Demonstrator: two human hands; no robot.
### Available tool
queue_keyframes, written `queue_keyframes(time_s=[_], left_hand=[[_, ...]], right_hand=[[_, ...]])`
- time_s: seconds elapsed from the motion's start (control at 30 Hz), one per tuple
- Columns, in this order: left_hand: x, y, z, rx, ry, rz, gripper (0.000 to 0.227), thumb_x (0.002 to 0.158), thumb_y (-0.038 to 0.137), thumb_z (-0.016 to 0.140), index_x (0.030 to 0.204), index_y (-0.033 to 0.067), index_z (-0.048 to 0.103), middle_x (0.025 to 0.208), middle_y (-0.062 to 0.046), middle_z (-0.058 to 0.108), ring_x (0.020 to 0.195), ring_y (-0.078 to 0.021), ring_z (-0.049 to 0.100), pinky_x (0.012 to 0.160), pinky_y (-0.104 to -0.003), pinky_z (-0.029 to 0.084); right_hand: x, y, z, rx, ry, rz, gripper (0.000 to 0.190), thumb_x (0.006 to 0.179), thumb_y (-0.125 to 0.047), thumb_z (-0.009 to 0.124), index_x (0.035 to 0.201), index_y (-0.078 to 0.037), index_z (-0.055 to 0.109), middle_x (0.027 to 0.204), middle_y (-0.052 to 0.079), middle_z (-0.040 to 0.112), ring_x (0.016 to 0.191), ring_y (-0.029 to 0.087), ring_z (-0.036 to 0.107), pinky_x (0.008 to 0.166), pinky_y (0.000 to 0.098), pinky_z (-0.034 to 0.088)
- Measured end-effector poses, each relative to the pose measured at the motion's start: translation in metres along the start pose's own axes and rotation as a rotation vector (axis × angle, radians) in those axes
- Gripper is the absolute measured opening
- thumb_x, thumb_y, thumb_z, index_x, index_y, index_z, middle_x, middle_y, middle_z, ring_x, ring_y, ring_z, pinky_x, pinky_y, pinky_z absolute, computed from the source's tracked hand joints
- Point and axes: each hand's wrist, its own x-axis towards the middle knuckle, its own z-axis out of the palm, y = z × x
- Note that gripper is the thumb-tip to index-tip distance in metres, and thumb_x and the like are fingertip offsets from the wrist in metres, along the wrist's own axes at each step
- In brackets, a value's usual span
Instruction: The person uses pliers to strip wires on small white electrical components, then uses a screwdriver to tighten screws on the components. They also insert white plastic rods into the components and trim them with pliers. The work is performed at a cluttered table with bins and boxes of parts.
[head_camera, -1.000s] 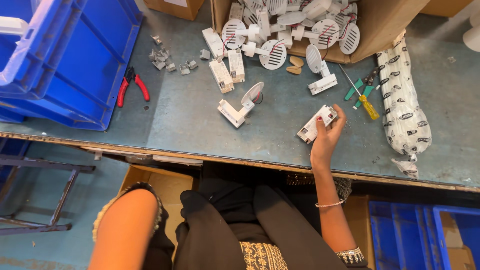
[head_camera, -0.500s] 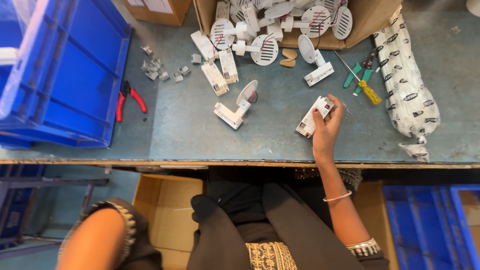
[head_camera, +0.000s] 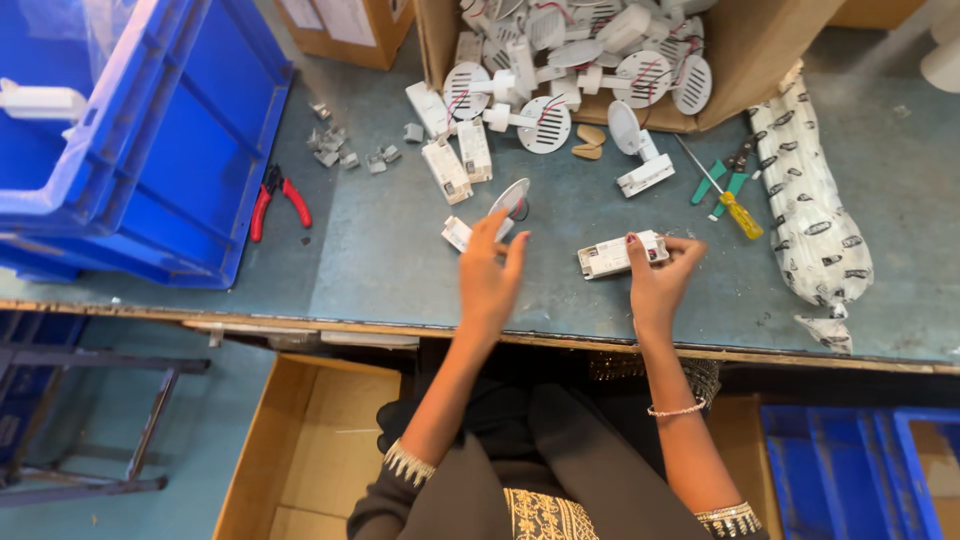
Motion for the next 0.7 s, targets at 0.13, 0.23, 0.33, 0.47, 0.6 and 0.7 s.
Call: queue_keyframes(time_s=[0.13,0.23,0.33,0.47,0.6,0.7], left_hand=[[0.005,-0.009,0.032,0.186,0.038,0.181,0.032,0.101,0.01,0.062,0.132,0.0003,0.061,0.123,-0.014,0.068,0.095,-0.0336,0.071,0.078,-0.038,0.056],[0.009,-0.015,0.044,0.296,0.043,0.189,0.022,0.102,0.01,0.06,0.122,0.0035,0.065,0.118,-0.013,0.07,0.094,-0.0354,0.072,0.079,-0.041,0.057],[0.006,-0.029,0.049,0.287,-0.031,0.141,0.021,0.099,0.008,0.059,0.117,0.0065,0.069,0.112,-0.012,0.073,0.089,-0.0333,0.072,0.076,-0.041,0.056],[-0.007,-0.042,0.039,0.175,-0.15,0.098,0.031,0.091,0.0,0.056,0.119,0.0046,0.069,0.105,-0.012,0.074,0.084,-0.0281,0.074,0.075,-0.038,0.058],[-0.004,-0.036,0.019,0.037,-0.114,0.144,0.02,0.097,-0.001,0.061,0.115,0.0026,0.068,0.104,-0.014,0.075,0.088,-0.0259,0.076,0.079,-0.034,0.059],[-0.005,-0.031,0.011,0.043,-0.16,0.118,0.018,0.096,-0.002,0.065,0.113,0.0027,0.067,0.099,-0.016,0.077,0.093,-0.0275,0.076,0.079,-0.033,0.058]], right_hand=[[-0.01,-0.01,-0.002,-0.448,0.031,-0.135,0.05,0.098,-0.024,0.08,0.111,-0.001,0.038,0.103,0.015,0.053,0.096,0.023,0.055,0.085,0.0385,0.046],[-0.013,-0.015,-0.006,-0.684,-0.01,-0.204,0.051,0.095,-0.031,0.084,0.103,0.0,0.044,0.102,0.017,0.05,0.099,0.031,0.049,0.088,0.0462,0.041],[-0.016,-0.017,-0.007,-0.859,-0.085,-0.27,0.044,0.091,-0.032,0.084,0.1,-0.003,0.053,0.104,0.015,0.053,0.104,0.035,0.048,0.094,0.0507,0.038],[-0.024,-0.012,-0.011,-0.81,-0.182,-0.317,0.032,0.091,-0.026,0.081,0.108,-0.009,0.061,0.117,0.012,0.056,0.114,0.034,0.051,0.102,0.0506,0.038],[-0.002,-0.002,-0.029,-0.835,-0.161,-0.423,0.031,0.089,-0.02,0.082,0.114,-0.011,0.065,0.127,0.015,0.057,0.129,0.038,0.048,0.107,0.0531,0.033],[0.042,0.004,-0.069,-0.999,0.097,-0.474,0.034,0.093,-0.01,0.075,0.125,-0.005,0.062,0.132,0.018,0.053,0.131,0.041,0.046,0.11,0.0545,0.034]])
